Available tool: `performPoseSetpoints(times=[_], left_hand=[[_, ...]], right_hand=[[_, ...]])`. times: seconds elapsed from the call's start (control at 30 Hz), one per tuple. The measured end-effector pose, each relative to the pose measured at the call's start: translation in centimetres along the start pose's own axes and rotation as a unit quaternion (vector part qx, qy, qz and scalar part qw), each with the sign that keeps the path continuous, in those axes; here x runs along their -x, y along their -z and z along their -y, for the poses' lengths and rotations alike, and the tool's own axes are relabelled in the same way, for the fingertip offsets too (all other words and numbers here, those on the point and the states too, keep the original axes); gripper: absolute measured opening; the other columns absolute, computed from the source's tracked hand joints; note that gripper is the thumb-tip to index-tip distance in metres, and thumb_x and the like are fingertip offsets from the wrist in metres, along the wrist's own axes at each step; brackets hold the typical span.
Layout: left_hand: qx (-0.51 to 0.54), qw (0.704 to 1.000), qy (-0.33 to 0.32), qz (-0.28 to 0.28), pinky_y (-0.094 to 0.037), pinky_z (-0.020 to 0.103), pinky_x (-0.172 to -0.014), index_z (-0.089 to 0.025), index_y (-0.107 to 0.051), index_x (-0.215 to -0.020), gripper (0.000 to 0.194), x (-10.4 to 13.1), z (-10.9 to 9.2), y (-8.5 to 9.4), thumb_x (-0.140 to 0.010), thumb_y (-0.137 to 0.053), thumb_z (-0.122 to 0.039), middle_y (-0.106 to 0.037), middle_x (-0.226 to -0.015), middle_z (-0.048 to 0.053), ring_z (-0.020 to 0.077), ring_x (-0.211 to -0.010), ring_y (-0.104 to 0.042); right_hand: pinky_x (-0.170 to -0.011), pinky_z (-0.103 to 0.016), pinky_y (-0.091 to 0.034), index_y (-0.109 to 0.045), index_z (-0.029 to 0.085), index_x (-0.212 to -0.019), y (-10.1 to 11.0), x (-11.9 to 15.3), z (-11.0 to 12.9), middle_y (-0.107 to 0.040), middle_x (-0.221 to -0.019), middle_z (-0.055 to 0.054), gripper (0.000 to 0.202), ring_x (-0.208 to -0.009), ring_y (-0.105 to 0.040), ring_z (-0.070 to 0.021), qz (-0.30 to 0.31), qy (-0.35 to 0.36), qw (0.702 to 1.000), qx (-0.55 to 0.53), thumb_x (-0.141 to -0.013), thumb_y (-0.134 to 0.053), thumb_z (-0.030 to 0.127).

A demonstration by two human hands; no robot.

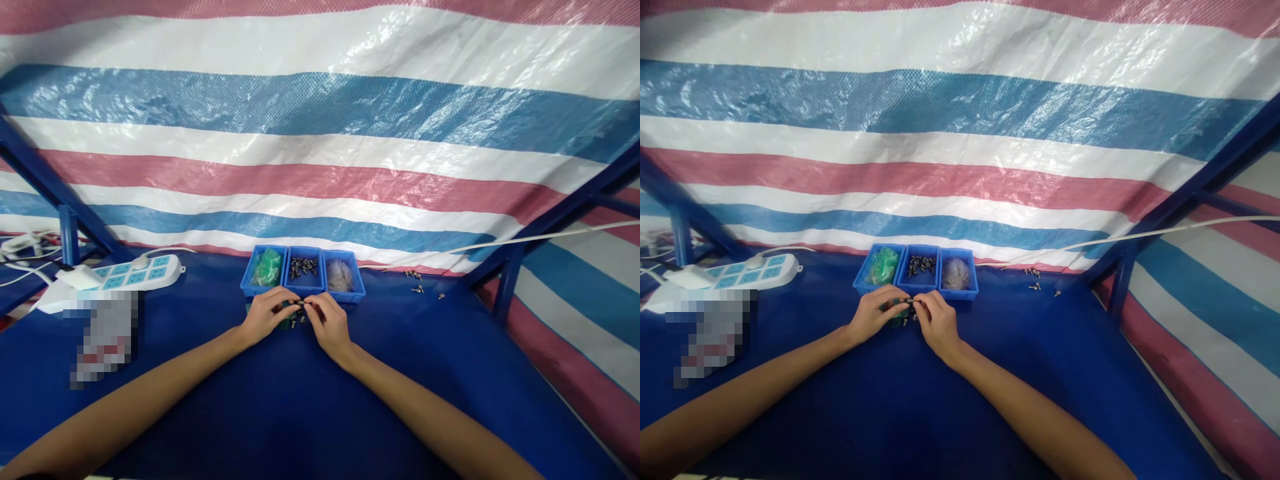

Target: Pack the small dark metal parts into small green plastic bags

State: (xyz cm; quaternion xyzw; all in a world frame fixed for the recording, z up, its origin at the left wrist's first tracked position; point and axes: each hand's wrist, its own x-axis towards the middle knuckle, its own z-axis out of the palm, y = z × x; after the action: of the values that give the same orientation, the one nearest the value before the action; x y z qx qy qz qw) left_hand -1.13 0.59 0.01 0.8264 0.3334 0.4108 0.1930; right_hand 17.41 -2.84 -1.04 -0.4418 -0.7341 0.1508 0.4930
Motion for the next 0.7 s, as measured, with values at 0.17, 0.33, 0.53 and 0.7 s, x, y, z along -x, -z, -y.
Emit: performPoseSetpoints(times=[0.17,0.33,0.53,0.7], left_hand=[[0.004,1.000,-0.006,-0.002,-0.047,0.020,-0.055,-0.017,-0.066,-0.098,0.020,0.02,0.07,-0.03,-0.088,-0.058,-0.032,-0.067,-0.090,0.006,0.0089,-0.059,-0.054],[-0.007,1.000,-0.012,-0.003,-0.049,0.022,-0.060,-0.017,-0.066,-0.099,0.021,0.04,0.03,-0.05,-0.089,-0.056,-0.033,-0.067,-0.092,0.007,0.0110,-0.066,-0.059],[-0.008,1.000,-0.017,0.001,-0.051,0.021,-0.061,-0.018,-0.065,-0.100,0.021,0.09,0.03,0.02,-0.090,-0.055,-0.032,-0.067,-0.092,0.006,0.0129,-0.073,-0.062],[-0.024,0.999,-0.024,-0.008,-0.049,0.020,-0.057,-0.017,-0.065,-0.099,0.019,-0.06,-0.37,0.09,-0.089,-0.056,-0.031,-0.067,-0.090,0.006,0.0092,-0.060,-0.057]], right_hand=[[-0.065,-0.025,-0.046,-0.063,0.018,-0.098,-0.15,0.08,-0.23,-0.059,-0.079,-0.004,0.018,-0.067,-0.056,-0.0134,0.002,0.007,1.000,0.018,-0.093,-0.048,0.028],[-0.067,-0.025,-0.046,-0.062,0.017,-0.098,-0.17,-0.04,-0.15,-0.060,-0.082,-0.004,0.017,-0.070,-0.057,-0.0134,0.005,0.023,0.999,0.022,-0.093,-0.047,0.025],[-0.065,-0.024,-0.045,-0.062,0.018,-0.097,-0.11,-0.11,-0.08,-0.059,-0.079,-0.003,0.018,-0.067,-0.056,-0.0132,0.012,0.023,0.999,0.023,-0.093,-0.047,0.026],[-0.066,-0.024,-0.045,-0.062,0.018,-0.096,-0.17,-0.09,-0.19,-0.058,-0.078,-0.004,0.019,-0.068,-0.055,-0.0134,0.015,0.026,0.999,0.023,-0.094,-0.046,0.027]])
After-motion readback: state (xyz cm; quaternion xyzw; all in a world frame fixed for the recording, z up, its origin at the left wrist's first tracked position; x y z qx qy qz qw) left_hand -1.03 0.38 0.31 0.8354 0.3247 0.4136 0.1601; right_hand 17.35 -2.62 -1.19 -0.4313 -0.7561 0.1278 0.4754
